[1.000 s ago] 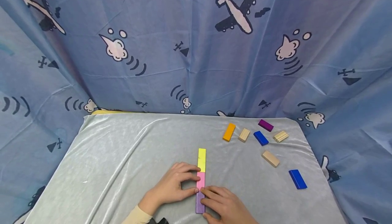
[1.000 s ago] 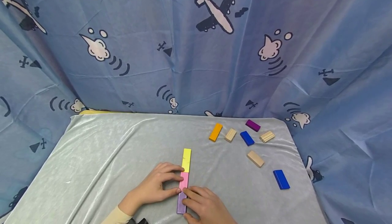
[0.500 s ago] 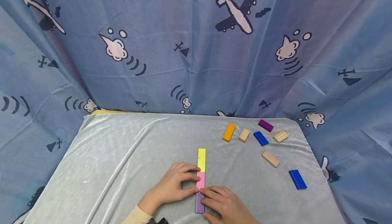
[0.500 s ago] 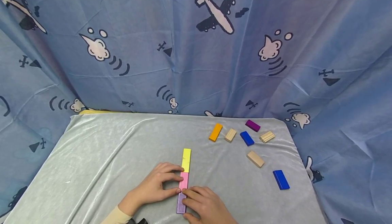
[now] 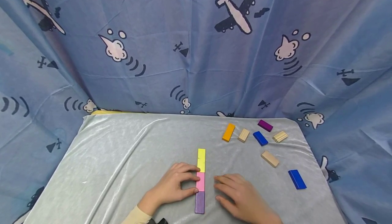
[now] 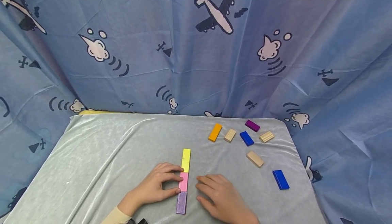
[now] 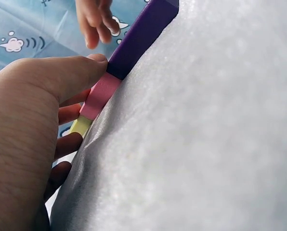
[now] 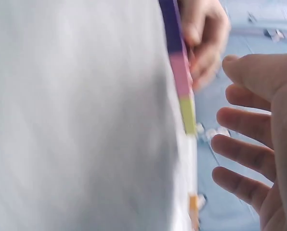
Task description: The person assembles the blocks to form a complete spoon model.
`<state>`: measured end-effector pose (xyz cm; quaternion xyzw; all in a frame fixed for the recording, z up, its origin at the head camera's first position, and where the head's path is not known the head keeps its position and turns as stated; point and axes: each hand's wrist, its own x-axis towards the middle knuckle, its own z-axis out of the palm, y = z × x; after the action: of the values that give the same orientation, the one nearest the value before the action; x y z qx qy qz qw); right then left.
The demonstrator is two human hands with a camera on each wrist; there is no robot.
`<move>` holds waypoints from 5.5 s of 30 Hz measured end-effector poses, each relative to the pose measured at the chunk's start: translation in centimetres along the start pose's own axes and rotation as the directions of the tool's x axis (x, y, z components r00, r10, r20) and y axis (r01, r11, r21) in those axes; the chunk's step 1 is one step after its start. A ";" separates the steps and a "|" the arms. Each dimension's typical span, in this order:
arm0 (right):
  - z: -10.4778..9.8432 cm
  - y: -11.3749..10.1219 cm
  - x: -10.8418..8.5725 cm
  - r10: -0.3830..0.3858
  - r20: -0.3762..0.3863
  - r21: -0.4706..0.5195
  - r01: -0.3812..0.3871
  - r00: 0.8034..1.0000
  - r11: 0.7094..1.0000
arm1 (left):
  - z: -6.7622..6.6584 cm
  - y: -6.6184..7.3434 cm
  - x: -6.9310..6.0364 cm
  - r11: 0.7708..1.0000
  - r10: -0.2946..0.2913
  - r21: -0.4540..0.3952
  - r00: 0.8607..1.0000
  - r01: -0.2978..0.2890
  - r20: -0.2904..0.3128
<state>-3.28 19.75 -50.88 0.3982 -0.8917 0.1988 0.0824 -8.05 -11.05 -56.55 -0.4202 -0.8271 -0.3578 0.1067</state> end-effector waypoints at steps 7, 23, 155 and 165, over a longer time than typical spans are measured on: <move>-3.1 3.0 -1.3 0.084 -0.154 -0.091 -0.099 0.985 0.991 | 0.0 0.0 -0.1 0.999 -0.023 -0.022 1.000 0.024 0.017; -4.7 7.1 -8.1 0.412 -0.377 -0.117 -0.484 0.830 0.867 | 0.2 -0.2 -0.1 1.000 0.025 0.001 0.999 -0.025 -0.022; 5.2 8.1 10.6 0.267 -0.094 0.176 -0.248 0.959 0.953 | 0.1 -0.2 -0.3 0.998 -0.044 -0.040 0.999 0.044 0.017; 4.3 8.2 10.9 0.279 -0.132 0.215 -0.247 0.951 0.945 | 0.2 -0.4 -0.1 0.997 -0.058 -0.040 0.998 0.058 0.022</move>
<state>-16.61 15.56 -53.85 0.2641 -0.9035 0.3262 0.0870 -8.25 -11.14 -56.96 -0.4018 -0.8326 -0.3730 0.0790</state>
